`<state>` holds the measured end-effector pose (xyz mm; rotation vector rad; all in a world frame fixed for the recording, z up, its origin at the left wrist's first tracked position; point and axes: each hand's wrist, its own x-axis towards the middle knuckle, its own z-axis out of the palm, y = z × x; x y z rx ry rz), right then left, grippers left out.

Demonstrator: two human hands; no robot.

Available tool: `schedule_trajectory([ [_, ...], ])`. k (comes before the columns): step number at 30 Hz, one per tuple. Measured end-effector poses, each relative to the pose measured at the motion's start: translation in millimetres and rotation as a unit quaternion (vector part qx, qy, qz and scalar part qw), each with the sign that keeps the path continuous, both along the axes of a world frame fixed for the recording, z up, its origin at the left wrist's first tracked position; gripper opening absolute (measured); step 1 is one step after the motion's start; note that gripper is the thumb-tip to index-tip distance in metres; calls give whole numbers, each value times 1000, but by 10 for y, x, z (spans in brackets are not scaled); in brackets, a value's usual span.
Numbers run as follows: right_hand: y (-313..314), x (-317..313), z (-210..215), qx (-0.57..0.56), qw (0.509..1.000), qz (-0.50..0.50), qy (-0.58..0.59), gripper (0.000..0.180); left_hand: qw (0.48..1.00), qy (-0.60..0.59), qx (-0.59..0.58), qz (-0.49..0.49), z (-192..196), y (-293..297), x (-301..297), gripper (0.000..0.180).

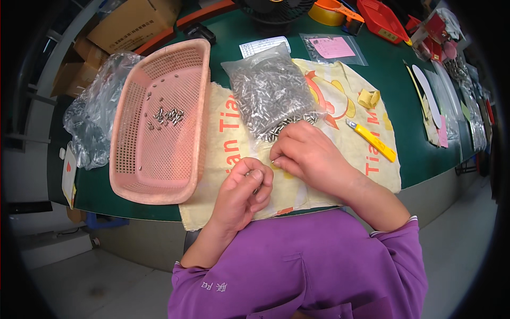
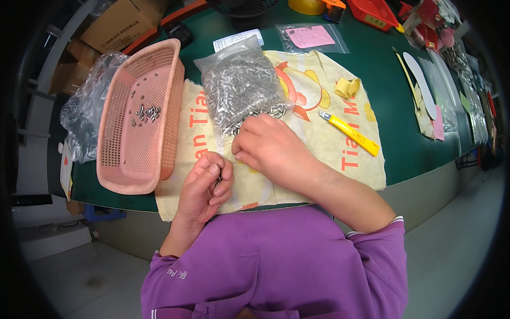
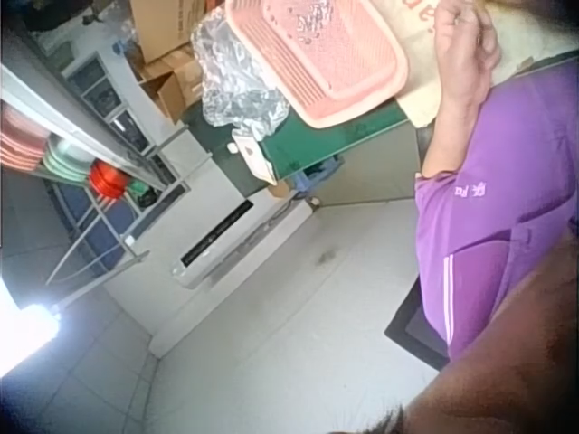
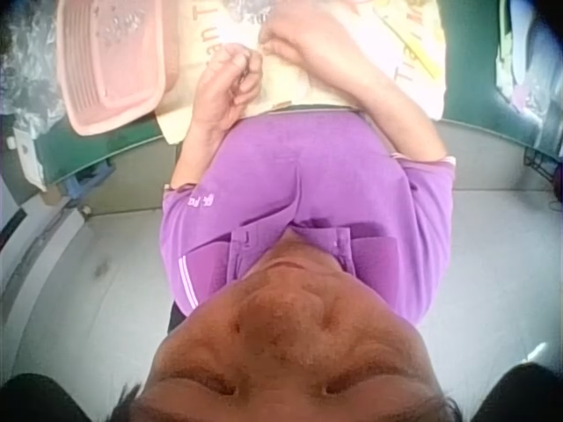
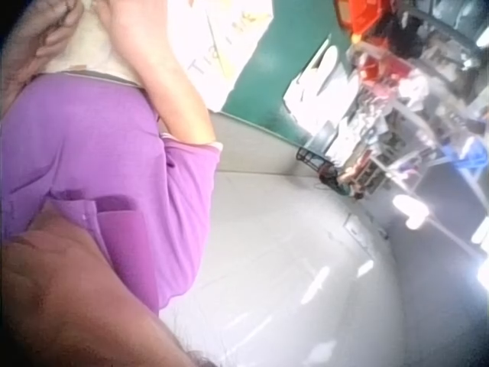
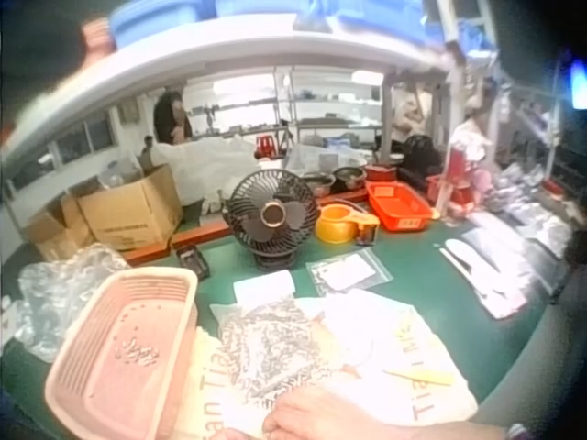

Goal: Marking components and sorting small metal hardware clips into a container.

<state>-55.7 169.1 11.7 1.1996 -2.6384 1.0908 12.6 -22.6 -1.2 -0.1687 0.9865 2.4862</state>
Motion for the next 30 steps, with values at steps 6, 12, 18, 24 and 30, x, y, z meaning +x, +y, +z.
schedule_trajectory([
  [6, 16, 0, 107, -103, 994, 25, 5, 16, 998, -34, -44, -9, 59, 38, -1, 15],
  [12, -7, 26, 82, -127, 991, 43, -17, 21, 998, -37, -43, -10, 62, 35, 12, 17],
  [18, 4, 12, 76, -129, 990, 41, -43, 21, 997, -38, -60, -9, 65, 37, 5, 17],
  [24, -1, 25, 79, -143, 987, 42, -53, 21, 999, -43, -26, -9, 25, 9, 7, 16],
  [30, 6, 31, 89, -157, 987, 14, -42, 18, 1000, -17, 7, -16, 16, 5, 5, 13],
])
